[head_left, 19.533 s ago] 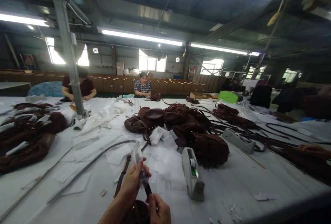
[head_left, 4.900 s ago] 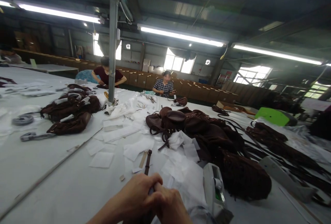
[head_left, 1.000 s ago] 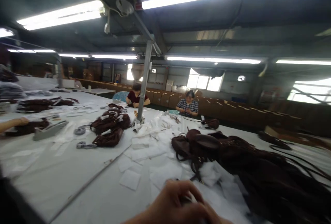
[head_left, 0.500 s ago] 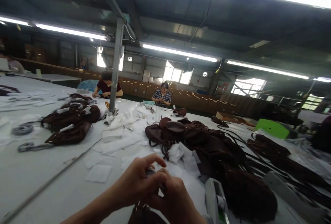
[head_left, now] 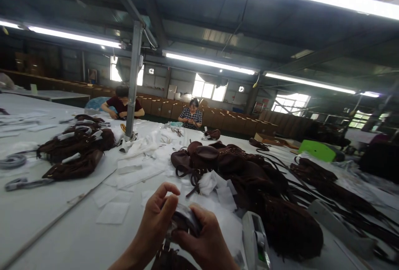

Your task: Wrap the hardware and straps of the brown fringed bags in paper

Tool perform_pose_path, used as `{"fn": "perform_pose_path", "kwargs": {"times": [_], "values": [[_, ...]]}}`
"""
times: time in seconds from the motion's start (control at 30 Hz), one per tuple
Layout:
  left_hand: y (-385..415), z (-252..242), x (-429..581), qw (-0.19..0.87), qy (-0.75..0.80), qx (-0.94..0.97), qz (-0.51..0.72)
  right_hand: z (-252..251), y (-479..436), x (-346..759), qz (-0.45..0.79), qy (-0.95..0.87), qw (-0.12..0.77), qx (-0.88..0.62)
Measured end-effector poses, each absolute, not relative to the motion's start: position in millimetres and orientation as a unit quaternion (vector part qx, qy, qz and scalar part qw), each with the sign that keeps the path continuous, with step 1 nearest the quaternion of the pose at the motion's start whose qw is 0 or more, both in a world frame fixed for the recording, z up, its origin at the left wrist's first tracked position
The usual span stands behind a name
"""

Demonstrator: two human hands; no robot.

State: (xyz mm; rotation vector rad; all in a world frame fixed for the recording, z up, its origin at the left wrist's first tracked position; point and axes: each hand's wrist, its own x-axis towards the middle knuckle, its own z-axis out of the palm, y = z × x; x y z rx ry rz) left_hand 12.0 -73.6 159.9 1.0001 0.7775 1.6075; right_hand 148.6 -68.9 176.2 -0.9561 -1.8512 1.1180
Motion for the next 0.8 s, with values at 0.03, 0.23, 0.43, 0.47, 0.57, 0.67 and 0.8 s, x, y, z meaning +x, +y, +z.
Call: {"fn": "perform_pose_path", "kwargs": {"times": [0.03,0.23,0.43,0.47,0.57,0.67,0.8], "values": [[-74,160,12,0.527,0.324,0.414,0.668,178,-70,149,0.486,-0.720,0.348,-0.353],[-68,162,24,0.540,0.330,0.244,0.735,172,-68,143,0.454,-0.719,0.384,-0.360],[-62,147,24,0.558,0.332,0.276,0.709,141,-55,155,0.213,-0.805,0.363,-0.419],[-62,147,18,0.566,0.335,0.347,0.669,137,-52,158,0.168,-0.825,0.345,-0.416],[-61,156,-6,0.530,0.360,0.599,0.480,130,-46,162,0.038,-0.880,0.274,-0.386],[-62,174,-21,0.404,0.408,0.745,0.339,131,-44,158,-0.026,-0.918,0.223,-0.326],[-60,199,-17,0.346,0.437,0.755,0.345,165,-45,155,0.035,-0.920,0.243,-0.306]]}}
